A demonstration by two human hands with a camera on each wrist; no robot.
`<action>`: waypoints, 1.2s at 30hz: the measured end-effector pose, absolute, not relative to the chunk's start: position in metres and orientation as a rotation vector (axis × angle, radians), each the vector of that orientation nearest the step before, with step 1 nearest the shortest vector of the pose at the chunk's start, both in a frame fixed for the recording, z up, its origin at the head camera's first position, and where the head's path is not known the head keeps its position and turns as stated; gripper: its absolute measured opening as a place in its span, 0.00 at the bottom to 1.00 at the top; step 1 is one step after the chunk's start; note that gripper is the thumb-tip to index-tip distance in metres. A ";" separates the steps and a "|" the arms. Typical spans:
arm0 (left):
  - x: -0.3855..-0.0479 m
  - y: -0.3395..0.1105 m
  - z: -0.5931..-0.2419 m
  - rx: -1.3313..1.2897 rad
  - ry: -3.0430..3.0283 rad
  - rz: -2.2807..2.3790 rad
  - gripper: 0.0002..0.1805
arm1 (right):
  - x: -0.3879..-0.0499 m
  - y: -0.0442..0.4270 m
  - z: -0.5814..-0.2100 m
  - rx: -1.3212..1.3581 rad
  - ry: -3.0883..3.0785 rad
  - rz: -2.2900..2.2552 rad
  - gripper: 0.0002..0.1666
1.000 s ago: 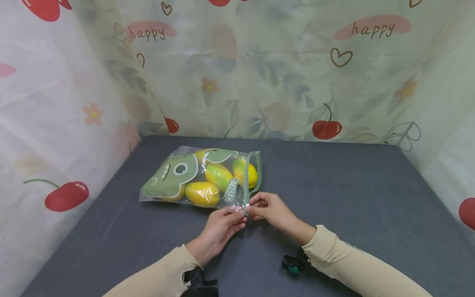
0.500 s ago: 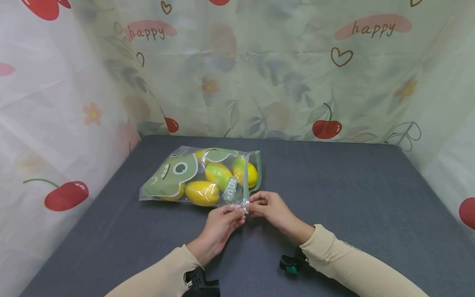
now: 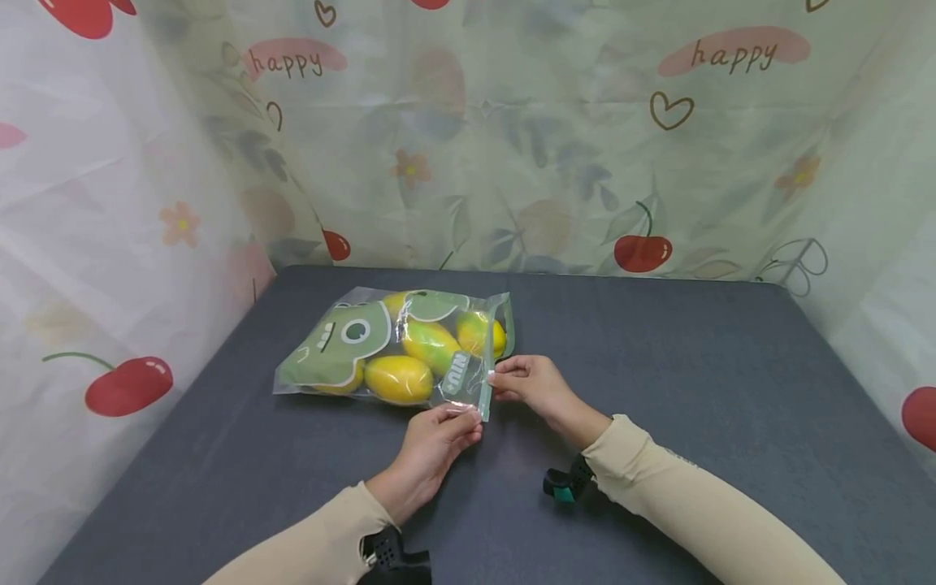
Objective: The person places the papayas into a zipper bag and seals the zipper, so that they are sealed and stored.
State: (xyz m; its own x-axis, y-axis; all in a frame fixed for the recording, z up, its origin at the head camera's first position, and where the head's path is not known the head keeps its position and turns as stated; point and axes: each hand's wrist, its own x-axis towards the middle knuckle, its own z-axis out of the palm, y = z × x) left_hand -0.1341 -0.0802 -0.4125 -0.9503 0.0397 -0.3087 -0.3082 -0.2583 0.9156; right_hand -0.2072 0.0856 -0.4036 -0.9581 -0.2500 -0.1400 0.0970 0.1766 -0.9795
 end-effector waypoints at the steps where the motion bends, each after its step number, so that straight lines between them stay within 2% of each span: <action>1: -0.134 -0.080 -0.412 -0.329 1.758 2.305 0.15 | -0.209 0.086 -0.403 -0.130 2.192 -1.850 0.15; 27: -0.129 -0.076 -0.410 -0.244 1.667 2.298 0.10 | -0.293 0.124 -0.389 0.106 2.311 -1.885 0.20; 36: -0.126 -0.075 -0.408 -0.222 1.661 2.265 0.11 | -0.307 0.135 -0.385 0.182 2.382 -1.892 0.20</action>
State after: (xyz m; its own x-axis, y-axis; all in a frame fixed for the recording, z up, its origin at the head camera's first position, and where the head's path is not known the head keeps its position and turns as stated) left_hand -0.1265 -0.0751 -0.4079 -0.9358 0.1658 -0.3110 -0.3465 -0.2708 0.8981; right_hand -0.3073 0.1347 -0.3847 -0.9885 0.0347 -0.1473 0.1514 0.2240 -0.9628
